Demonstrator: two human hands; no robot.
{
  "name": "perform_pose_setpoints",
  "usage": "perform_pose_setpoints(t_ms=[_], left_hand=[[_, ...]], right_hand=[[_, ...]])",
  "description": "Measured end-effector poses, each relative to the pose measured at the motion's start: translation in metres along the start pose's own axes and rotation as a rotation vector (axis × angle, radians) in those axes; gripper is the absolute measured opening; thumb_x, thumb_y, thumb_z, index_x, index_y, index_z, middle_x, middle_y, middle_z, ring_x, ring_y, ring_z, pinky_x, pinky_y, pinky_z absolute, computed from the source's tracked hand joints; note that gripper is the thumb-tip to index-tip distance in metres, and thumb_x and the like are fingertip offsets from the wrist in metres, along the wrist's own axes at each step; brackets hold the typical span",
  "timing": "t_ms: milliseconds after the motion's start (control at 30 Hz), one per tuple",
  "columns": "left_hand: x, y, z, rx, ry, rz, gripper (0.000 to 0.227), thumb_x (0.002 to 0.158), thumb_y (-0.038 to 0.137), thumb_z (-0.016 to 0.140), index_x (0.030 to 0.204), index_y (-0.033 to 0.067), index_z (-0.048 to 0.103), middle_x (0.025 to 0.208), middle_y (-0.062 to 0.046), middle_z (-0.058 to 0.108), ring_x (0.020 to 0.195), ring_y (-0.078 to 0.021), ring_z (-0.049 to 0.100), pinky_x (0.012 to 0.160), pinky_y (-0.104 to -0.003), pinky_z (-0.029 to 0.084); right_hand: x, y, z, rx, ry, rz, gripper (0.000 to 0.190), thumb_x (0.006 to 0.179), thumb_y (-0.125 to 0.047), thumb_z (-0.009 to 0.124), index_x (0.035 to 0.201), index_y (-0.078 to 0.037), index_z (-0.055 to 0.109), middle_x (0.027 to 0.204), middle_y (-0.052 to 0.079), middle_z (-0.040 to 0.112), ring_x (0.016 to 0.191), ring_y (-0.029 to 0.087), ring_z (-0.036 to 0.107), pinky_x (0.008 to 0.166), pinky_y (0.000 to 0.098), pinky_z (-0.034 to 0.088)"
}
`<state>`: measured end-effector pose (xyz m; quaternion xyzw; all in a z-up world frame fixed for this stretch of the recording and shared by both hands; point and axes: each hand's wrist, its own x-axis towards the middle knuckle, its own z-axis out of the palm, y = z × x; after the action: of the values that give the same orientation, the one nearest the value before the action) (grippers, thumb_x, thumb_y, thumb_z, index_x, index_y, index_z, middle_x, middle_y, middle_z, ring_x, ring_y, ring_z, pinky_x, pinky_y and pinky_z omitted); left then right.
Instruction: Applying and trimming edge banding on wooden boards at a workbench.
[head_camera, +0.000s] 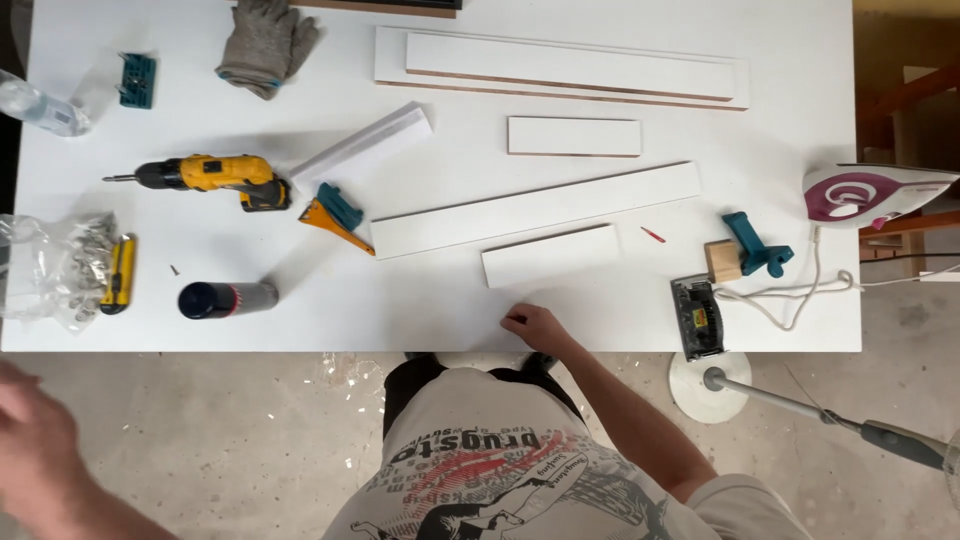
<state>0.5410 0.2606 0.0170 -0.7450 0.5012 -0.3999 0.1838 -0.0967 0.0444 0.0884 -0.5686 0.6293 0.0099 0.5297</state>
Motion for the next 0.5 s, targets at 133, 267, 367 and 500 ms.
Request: perform_pose_setpoints(t_ms=[133,267,367,500], left_hand=[[0.159,0.046,-0.287,-1.493,-0.058,-0.136,0.023,0.107,0.004,0.068,0.128,-0.0073,0.071,0.106,-0.023,0.072,0.101,-0.0417,0.068,0.087,-0.049,0.054],[0.175,0.196,-0.411,-1.536,-0.504,0.313,0.036,0.092,0.045,0.066,0.110,0.0145,0.072,0.094,-0.015,0.079,0.089,-0.0402,0.075,0.078,-0.054,0.057],[0.159,0.274,-0.432,-1.516,-0.682,0.477,0.037,0.096,0.047,0.060,0.104,0.0119,0.067,0.079,-0.017,0.074,0.076,-0.0427,0.072,0.070,-0.052,0.056],[0.165,0.308,-0.465,-1.469,-0.733,0.580,0.040,0.098,0.046,0.056,0.104,0.0076,0.064,0.081,-0.021,0.072,0.079,-0.0464,0.070,0.073,-0.055,0.055]], right_hand=[[-0.015,0.006,-0.043,0.215,-0.108,-0.176,0.023,0.098,-0.027,0.063,0.099,-0.007,0.076,0.088,0.007,0.074,0.085,0.018,0.066,0.082,0.0331,0.052],[-0.031,0.020,-0.096,0.689,-0.251,-0.288,0.038,0.103,-0.021,0.060,0.135,-0.001,0.064,0.111,0.016,0.072,0.099,0.023,0.068,0.091,0.0346,0.056],[-0.011,0.064,-0.117,0.877,-0.403,-0.316,0.055,0.104,-0.024,0.061,0.150,0.004,0.047,0.131,0.017,0.064,0.114,0.026,0.065,0.099,0.0380,0.053],[0.000,0.092,-0.136,0.895,-0.432,-0.314,0.047,0.104,-0.023,0.062,0.142,0.004,0.056,0.123,0.013,0.067,0.108,0.023,0.068,0.097,0.0371,0.055]])
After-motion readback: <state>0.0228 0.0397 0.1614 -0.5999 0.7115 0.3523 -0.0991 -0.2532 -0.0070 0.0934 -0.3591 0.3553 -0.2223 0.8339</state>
